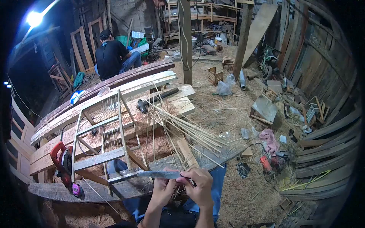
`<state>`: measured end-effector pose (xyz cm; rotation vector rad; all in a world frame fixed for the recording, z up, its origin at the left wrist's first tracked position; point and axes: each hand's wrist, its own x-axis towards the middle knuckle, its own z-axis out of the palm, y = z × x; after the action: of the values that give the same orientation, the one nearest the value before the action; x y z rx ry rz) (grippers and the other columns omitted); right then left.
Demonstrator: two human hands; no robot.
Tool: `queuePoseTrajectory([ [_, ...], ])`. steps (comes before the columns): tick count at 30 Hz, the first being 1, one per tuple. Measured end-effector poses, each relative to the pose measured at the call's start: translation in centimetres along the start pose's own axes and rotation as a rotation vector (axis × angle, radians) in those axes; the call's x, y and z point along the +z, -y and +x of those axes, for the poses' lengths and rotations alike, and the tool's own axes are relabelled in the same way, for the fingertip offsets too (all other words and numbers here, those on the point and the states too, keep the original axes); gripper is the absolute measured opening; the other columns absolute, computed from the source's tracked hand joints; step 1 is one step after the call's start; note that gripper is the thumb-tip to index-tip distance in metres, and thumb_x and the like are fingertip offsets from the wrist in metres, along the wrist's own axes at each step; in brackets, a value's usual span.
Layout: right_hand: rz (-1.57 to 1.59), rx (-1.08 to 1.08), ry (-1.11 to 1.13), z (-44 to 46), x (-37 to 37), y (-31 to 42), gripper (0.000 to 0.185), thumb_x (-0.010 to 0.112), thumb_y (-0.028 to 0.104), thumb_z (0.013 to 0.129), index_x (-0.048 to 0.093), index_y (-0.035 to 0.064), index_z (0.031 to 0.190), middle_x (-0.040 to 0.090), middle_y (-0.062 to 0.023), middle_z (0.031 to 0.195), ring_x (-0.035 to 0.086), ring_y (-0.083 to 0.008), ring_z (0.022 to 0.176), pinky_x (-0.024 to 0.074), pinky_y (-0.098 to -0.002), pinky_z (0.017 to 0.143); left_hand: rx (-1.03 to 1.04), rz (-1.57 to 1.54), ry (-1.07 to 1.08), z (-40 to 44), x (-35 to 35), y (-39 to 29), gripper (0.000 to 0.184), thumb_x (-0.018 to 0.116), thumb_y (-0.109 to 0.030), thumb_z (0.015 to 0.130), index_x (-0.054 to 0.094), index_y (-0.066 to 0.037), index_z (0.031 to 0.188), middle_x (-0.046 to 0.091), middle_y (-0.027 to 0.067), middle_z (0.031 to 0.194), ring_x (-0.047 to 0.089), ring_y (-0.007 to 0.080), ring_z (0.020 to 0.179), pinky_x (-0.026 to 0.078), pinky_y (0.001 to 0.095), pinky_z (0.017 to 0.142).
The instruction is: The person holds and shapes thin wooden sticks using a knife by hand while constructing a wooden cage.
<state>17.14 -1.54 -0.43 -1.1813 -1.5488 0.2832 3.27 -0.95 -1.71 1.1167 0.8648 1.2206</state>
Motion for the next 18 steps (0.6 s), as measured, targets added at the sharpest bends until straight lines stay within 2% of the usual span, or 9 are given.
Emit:
queuePoseTrajectory([
  [4, 0.015, -0.038, 0.007, -0.1, -0.4, -0.6, 0.024, 0.082, 0.021, 0.074, 0.067, 0.0120, 0.090, 0.069, -0.0052, 0.080, 0.064, -0.0260, 0.073, 0.0448, -0.0369, 0.067, -0.037, 0.005, 0.008, -0.4, 0.3, -0.6, 0.008, 0.056, -0.003, 0.098, 0.058, 0.000, 0.106, 0.059, 0.0014, 0.092, 0.053, 0.0055, 0.085, 0.044, 0.0226, 0.075],
  [10, -0.006, -0.089, -0.024, -0.1, -0.7, -1.1, 0.024, 0.082, 0.022, 0.075, 0.065, 0.0140, 0.089, 0.070, -0.0015, 0.083, 0.064, -0.0213, 0.075, 0.0420, -0.0346, 0.071, 0.061, 0.089, 0.005, -0.5, 0.9, -0.9, 0.008, 0.056, -0.003, 0.098, 0.058, 0.001, 0.104, 0.060, 0.0022, 0.090, 0.054, 0.0061, 0.082, 0.045, 0.0234, 0.073],
  [14, -0.258, -0.079, -0.211, -1.0, -1.9, -4.6, 0.020, 0.080, 0.019, 0.078, 0.062, 0.0130, 0.086, 0.068, -0.0011, 0.084, 0.063, -0.0219, 0.080, 0.0418, -0.0369, 0.074, -0.024, 0.065, -0.042, 0.0, -0.4, -2.0, 0.012, 0.058, -0.009, 0.100, 0.058, 0.001, 0.105, 0.062, 0.0026, 0.085, 0.056, 0.0062, 0.078, 0.047, 0.0225, 0.071],
  [16, -0.513, 0.183, -0.376, -2.2, -4.1, -7.6, 0.018, 0.075, 0.020, 0.085, 0.062, 0.0095, 0.088, 0.064, -0.0038, 0.082, 0.061, -0.0224, 0.079, 0.0439, -0.0371, 0.074, -0.076, -0.016, -0.078, -0.6, -0.6, -3.4, 0.014, 0.060, -0.011, 0.100, 0.058, 0.002, 0.105, 0.062, 0.0030, 0.087, 0.058, 0.0061, 0.082, 0.049, 0.0219, 0.075],
  [18, -0.159, 0.316, -0.653, -3.3, -6.0, -9.5, 0.023, 0.070, 0.026, 0.093, 0.060, 0.0048, 0.091, 0.061, -0.0066, 0.082, 0.059, -0.0223, 0.078, 0.0459, -0.0350, 0.073, -0.167, -0.053, -0.023, -1.3, -1.1, -3.8, 0.016, 0.060, -0.013, 0.100, 0.058, 0.003, 0.105, 0.063, 0.0031, 0.088, 0.059, 0.0064, 0.084, 0.049, 0.0219, 0.079],
])
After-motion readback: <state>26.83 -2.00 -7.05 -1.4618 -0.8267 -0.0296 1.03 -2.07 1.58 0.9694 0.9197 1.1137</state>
